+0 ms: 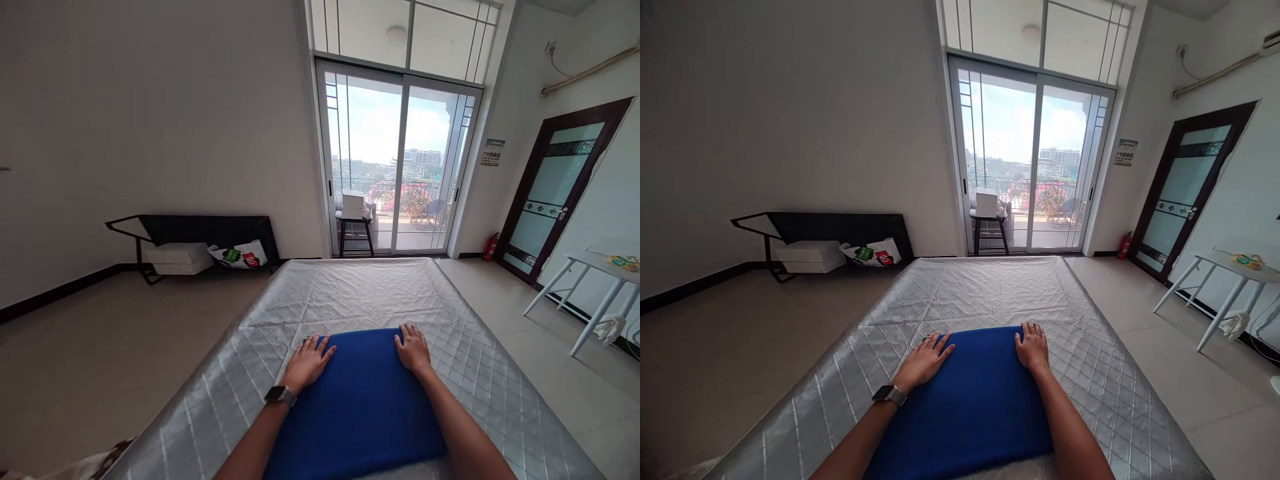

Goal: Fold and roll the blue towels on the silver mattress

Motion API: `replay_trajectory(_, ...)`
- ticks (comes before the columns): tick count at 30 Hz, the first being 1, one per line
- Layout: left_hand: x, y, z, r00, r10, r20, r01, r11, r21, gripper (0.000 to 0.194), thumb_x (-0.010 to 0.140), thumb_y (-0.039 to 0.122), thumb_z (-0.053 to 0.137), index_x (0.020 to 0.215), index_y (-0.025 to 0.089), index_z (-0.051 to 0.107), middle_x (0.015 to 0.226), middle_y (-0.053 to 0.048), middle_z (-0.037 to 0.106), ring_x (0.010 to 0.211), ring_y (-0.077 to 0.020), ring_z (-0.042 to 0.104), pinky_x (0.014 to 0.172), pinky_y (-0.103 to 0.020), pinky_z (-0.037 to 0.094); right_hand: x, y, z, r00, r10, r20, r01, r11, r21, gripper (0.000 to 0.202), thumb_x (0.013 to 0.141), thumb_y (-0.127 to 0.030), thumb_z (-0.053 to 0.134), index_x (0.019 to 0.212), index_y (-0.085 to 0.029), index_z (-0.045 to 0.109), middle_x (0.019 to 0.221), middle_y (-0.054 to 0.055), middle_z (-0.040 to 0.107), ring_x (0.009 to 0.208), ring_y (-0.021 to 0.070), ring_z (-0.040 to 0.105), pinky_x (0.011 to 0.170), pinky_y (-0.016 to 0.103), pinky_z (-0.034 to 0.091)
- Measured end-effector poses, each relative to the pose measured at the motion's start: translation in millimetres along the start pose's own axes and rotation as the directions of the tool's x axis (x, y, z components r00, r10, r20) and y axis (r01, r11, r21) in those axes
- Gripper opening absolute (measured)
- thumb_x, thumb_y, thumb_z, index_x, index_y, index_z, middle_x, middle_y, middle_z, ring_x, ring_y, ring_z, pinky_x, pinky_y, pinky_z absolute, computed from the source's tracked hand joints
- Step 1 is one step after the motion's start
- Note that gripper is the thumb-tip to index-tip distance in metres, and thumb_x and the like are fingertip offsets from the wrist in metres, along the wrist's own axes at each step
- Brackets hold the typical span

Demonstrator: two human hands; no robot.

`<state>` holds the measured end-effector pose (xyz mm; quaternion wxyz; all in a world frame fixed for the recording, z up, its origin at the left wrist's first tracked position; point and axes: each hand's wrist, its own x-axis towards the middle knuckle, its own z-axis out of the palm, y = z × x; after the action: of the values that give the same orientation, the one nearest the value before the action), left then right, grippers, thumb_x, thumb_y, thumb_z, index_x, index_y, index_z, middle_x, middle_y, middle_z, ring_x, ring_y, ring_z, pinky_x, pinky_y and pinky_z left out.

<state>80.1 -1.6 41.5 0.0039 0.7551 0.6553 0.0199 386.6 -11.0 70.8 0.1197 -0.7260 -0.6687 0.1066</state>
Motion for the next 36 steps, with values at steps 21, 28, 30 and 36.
replay_trajectory(21, 27, 46, 27.3, 0.976, 0.111, -0.187, -0.132, 0.986, -0.105, 0.056, 0.102, 0.05, 0.021, 0.144, 0.025, 0.048, 0.147, -0.01, 0.054, 0.143, -0.0277, 0.039, 0.118, -0.052, 0.027, 1, -1, -1, 1.0, -0.012, 0.014, 0.012, 1.0, -0.026, 0.058, 0.1, -0.043, 0.03, 0.152, -0.019, 0.039, 0.158, 0.006, 0.038, 0.149, 0.0209, 0.025, 0.121, 0.037, 0.014)
replay_trajectory(28, 18, -19, 33.1, 0.986, 0.049, -0.159, -0.063, 0.995, -0.079, 0.057, 0.102, 0.04, 0.016, 0.149, 0.018, 0.04, 0.157, -0.012, 0.041, 0.147, -0.0249, 0.031, 0.119, -0.047, 0.025, 1, 0, -2, 1.0, -0.002, 0.02, 0.003, 1.0, -0.029, 0.059, 0.099, -0.044, 0.029, 0.152, -0.019, 0.039, 0.158, 0.005, 0.038, 0.149, 0.0201, 0.024, 0.121, 0.036, 0.014)
replay_trajectory(30, 21, -19, 33.9, 0.989, 0.035, -0.144, -0.047, 0.996, -0.077, 0.058, 0.102, 0.04, 0.018, 0.149, 0.016, 0.04, 0.157, -0.014, 0.039, 0.147, -0.0268, 0.031, 0.119, -0.049, 0.026, 2, 1, -1, 1.0, -0.005, 0.017, 0.005, 0.999, -0.033, 0.059, 0.099, -0.044, 0.029, 0.152, -0.02, 0.039, 0.158, 0.005, 0.039, 0.149, 0.0201, 0.024, 0.121, 0.036, 0.014)
replay_trajectory(36, 22, -21, 24.1, 0.993, 0.008, -0.12, -0.017, 0.997, -0.076, 0.057, 0.101, 0.045, 0.025, 0.149, 0.019, 0.042, 0.155, -0.013, 0.042, 0.147, -0.0278, 0.032, 0.119, -0.05, 0.025, 3, 0, -1, 1.0, -0.001, 0.014, 0.002, 0.999, -0.04, 0.059, 0.099, -0.043, 0.03, 0.152, -0.019, 0.039, 0.157, 0.006, 0.039, 0.149, 0.0203, 0.024, 0.12, 0.036, 0.015)
